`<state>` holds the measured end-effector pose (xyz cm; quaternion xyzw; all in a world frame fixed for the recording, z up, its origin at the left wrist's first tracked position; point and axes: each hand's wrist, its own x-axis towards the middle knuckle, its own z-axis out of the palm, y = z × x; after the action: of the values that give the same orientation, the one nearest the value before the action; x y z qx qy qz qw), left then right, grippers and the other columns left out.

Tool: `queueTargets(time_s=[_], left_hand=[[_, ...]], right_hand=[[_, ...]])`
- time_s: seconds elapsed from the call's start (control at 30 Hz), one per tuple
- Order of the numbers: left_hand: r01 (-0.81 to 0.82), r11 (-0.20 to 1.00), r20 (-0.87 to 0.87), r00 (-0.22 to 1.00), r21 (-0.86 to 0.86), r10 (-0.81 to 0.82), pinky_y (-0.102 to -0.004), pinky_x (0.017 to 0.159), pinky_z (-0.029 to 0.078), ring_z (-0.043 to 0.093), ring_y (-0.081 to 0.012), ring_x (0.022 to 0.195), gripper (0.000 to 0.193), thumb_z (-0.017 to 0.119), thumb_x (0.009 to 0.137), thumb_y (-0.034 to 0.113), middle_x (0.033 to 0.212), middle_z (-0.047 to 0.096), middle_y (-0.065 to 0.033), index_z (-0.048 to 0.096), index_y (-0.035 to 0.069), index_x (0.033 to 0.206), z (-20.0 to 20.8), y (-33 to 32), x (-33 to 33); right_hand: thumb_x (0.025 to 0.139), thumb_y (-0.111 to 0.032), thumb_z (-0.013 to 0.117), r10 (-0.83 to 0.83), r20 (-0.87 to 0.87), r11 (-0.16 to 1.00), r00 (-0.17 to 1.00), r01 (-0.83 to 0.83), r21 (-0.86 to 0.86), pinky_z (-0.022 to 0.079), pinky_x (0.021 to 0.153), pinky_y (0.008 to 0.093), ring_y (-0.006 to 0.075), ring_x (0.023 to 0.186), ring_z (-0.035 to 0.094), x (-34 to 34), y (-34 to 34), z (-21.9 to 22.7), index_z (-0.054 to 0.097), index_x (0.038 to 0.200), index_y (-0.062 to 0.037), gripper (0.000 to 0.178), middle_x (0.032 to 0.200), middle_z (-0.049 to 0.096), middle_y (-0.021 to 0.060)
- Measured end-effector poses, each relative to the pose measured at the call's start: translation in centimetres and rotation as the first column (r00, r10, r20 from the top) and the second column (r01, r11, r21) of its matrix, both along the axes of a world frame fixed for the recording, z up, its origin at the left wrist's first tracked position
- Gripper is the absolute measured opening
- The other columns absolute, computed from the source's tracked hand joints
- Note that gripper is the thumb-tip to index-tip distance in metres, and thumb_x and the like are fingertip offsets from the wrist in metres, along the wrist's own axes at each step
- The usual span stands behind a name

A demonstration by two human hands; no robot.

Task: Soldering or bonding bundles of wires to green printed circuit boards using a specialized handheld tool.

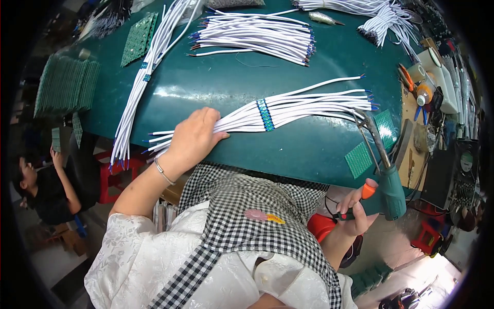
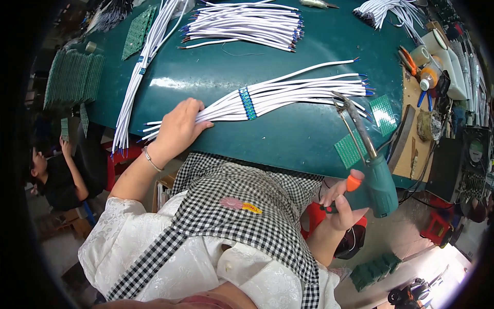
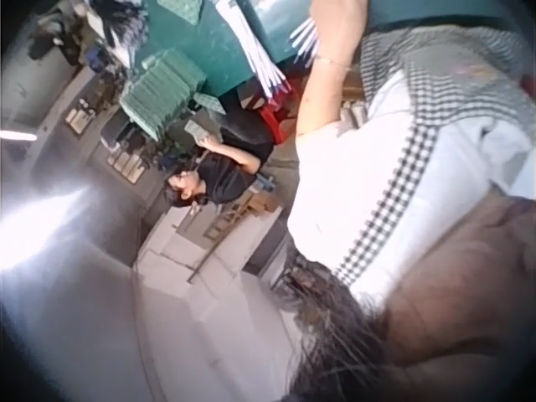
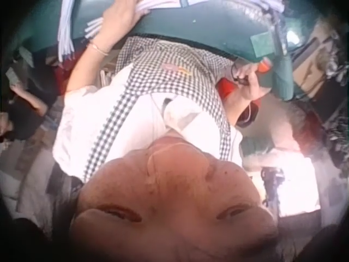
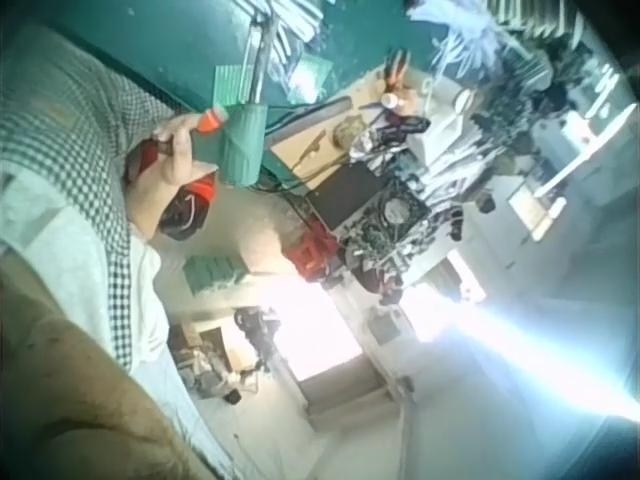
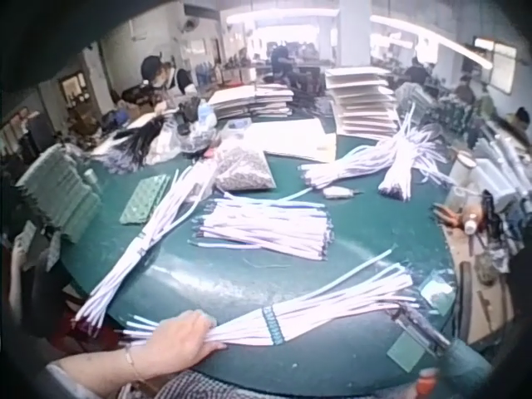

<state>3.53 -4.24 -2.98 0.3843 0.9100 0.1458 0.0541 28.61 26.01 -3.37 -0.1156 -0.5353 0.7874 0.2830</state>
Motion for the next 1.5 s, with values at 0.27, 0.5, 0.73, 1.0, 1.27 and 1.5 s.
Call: queueTargets(time_s=[0.27, 0.5, 0.73, 1.0, 1.27, 1.5], left_hand=[[0.044, 0.999, -0.086, 0.995, -0.011, -0.045, -0.0492, 0.065, 0.05, 0.064, -0.0397, 0.077, 0.028, 0.072, 0.085, 0.019, 0.085, 0.064, -0.0168, 0.052, 0.004, 0.097, 1.4, -0.1, -1.6], [0.015, 0.896, -0.308, 0.942, 0.444, 0.137, -0.0449, 0.057, 0.047, 0.064, -0.0371, 0.07, 0.019, 0.071, 0.086, 0.009, 0.085, 0.066, -0.016, 0.059, 0.004, 0.099, 6.5, 0.7, -1.7], [0.148, 0.876, -0.716, 0.645, 0.46, 0.267, -0.0382, 0.062, 0.049, 0.063, -0.0276, 0.073, 0.04, 0.065, 0.065, -0.01, 0.085, 0.066, -0.0089, 0.069, 0.006, 0.101, 8.8, -1.8, -4.2], [-0.034, 0.924, -0.769, 0.543, 0.381, 0.337, -0.0352, 0.07, 0.044, 0.061, -0.0259, 0.074, 0.029, 0.072, 0.071, -0.001, 0.079, 0.061, -0.0045, 0.07, 0.008, 0.098, 7.7, -5.4, -5.6], [-0.179, 0.931, -0.076, 0.984, -0.318, 0.164, -0.049, 0.072, 0.053, 0.067, -0.0372, 0.083, 0.039, 0.087, 0.064, 0.031, 0.083, 0.067, -0.014, 0.069, 0.004, 0.086, 7.0, -8.2, -5.0], [-0.004, 1.0, 0.511, 0.86, 0.007, 0.0, -0.0406, 0.073, 0.053, 0.066, -0.033, 0.079, 0.032, 0.08, 0.076, 0.021, 0.08, 0.068, -0.0144, 0.065, 0.002, 0.096, 8.1, -8.8, -6.5]], right_hand=[[0.082, -0.003, 0.06, -0.2, -0.056, 0.98, 0.978, 0.198, -0.033, 0.051, 0.045, 0.0294, 0.0177, 0.05, 0.053, 2.7, -0.4, 0.1, 0.04, 0.135, 0.0113, 0.059, 0.073, 0.052, 0.0119], [0.084, -0.003, 0.056, -0.332, -0.135, 0.942, 0.934, 0.337, 0.015, 0.05, 0.045, 0.028, 0.0158, 0.051, 0.051, 4.1, 0.4, 0.0, 0.039, 0.137, 0.0096, 0.057, 0.076, 0.051, 0.0108], [0.088, -0.008, 0.056, -0.467, -0.211, 0.878, 0.859, 0.478, 0.002, 0.044, 0.047, 0.0245, 0.013, 0.057, 0.05, 5.2, 2.0, 0.4, 0.037, 0.141, 0.0069, 0.059, 0.084, 0.051, 0.0079], [0.093, -0.003, 0.05, -0.467, -0.171, 0.88, 0.868, 0.474, 0.002, 0.044, 0.051, 0.0241, 0.0118, 0.058, 0.05, 4.8, 2.1, 0.4, 0.036, 0.142, 0.0063, 0.053, 0.084, 0.053, 0.0063], [0.092, -0.003, 0.049, -0.424, -0.17, 0.901, 0.89, 0.433, 0.017, 0.044, 0.05, 0.0239, 0.0122, 0.058, 0.052, 3.3, 2.5, 0.8, 0.037, 0.14, 0.0075, 0.05, 0.084, 0.053, 0.0073], [0.092, -0.004, 0.049, -0.381, -0.169, 0.919, 0.909, 0.392, 0.035, 0.044, 0.049, 0.0239, 0.0123, 0.058, 0.051, 2.9, 2.9, 0.7, 0.038, 0.139, 0.0086, 0.05, 0.085, 0.053, 0.0081]])
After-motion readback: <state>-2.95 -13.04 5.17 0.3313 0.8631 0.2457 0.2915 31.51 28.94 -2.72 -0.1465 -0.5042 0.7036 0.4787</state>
